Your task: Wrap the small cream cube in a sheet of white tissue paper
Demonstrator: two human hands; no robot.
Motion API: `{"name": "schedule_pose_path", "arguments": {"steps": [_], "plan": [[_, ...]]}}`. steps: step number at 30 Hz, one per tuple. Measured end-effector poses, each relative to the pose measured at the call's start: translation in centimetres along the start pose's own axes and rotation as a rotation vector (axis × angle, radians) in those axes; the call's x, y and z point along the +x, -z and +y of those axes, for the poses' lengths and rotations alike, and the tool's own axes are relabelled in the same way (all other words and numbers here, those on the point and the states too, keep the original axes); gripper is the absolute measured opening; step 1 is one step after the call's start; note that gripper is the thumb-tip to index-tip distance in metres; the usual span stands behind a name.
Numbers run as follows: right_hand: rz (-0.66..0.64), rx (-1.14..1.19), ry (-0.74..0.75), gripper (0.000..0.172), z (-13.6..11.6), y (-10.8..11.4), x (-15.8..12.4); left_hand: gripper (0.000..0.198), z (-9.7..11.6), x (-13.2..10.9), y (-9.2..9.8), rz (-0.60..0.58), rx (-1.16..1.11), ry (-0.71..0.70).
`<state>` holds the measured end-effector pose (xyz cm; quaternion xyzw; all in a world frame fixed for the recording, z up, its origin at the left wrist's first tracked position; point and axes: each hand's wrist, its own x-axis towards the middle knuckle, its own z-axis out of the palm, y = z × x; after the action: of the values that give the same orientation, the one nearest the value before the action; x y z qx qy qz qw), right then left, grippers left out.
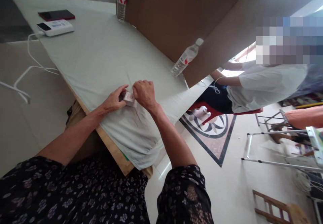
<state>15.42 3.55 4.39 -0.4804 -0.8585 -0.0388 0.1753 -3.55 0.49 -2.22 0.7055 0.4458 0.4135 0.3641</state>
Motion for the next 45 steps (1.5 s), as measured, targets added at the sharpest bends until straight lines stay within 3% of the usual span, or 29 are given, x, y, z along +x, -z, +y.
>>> {"name": "schedule_pose_path", "arguments": {"steps": [3, 8, 15, 20, 23, 28, 31, 34, 37, 41, 45], "plan": [[0.046, 0.003, -0.066, 0.026, 1.0, -0.2, 1.9, 0.092, -0.2, 0.1, 0.0, -0.016, -0.075, -0.024], [-0.011, -0.041, -0.220, 0.024, 2.8, -0.3, 5.3, 0.095, -0.1, 0.2, 0.2, -0.076, -0.316, 0.033], [0.080, 0.032, -0.334, 0.023, 4.7, 0.1, 8.3, 0.069, 0.3, 0.3, 0.3, -0.125, -0.472, 0.194], [0.167, 0.264, -0.489, 0.027, 4.0, 1.0, 4.9, 0.083, 0.2, 0.6, -0.2, -0.061, -0.547, 0.260], [0.028, 0.334, -0.492, 0.033, 1.6, 1.4, 1.6, 0.086, 0.2, 0.7, -0.1, -0.052, -0.578, 0.268], [-0.151, 0.097, -0.400, 0.031, -2.2, 0.7, -0.7, 0.075, 0.1, 0.5, 0.3, 0.006, -0.650, 0.278], [-0.150, 0.103, -0.475, 0.012, -1.2, -0.1, -1.0, 0.072, 0.1, 0.4, 0.3, 0.077, -0.602, 0.270], [0.016, 0.394, -0.594, 0.017, 1.0, -1.2, -2.3, 0.066, 0.2, 0.4, 0.3, 0.141, -0.370, 0.239], [0.125, 0.678, -0.642, 0.021, 2.1, -2.5, -4.4, 0.050, 0.3, 0.5, 0.2, 0.222, -0.061, 0.120], [0.116, 0.708, -0.635, 0.028, 1.7, -3.5, -6.1, 0.027, 0.3, 0.6, 0.1, 0.244, 0.152, 0.067], [0.097, 0.654, -0.648, 0.023, 1.6, -3.1, -5.2, 0.013, 0.3, 0.4, 0.1, 0.250, 0.129, 0.069]]}}
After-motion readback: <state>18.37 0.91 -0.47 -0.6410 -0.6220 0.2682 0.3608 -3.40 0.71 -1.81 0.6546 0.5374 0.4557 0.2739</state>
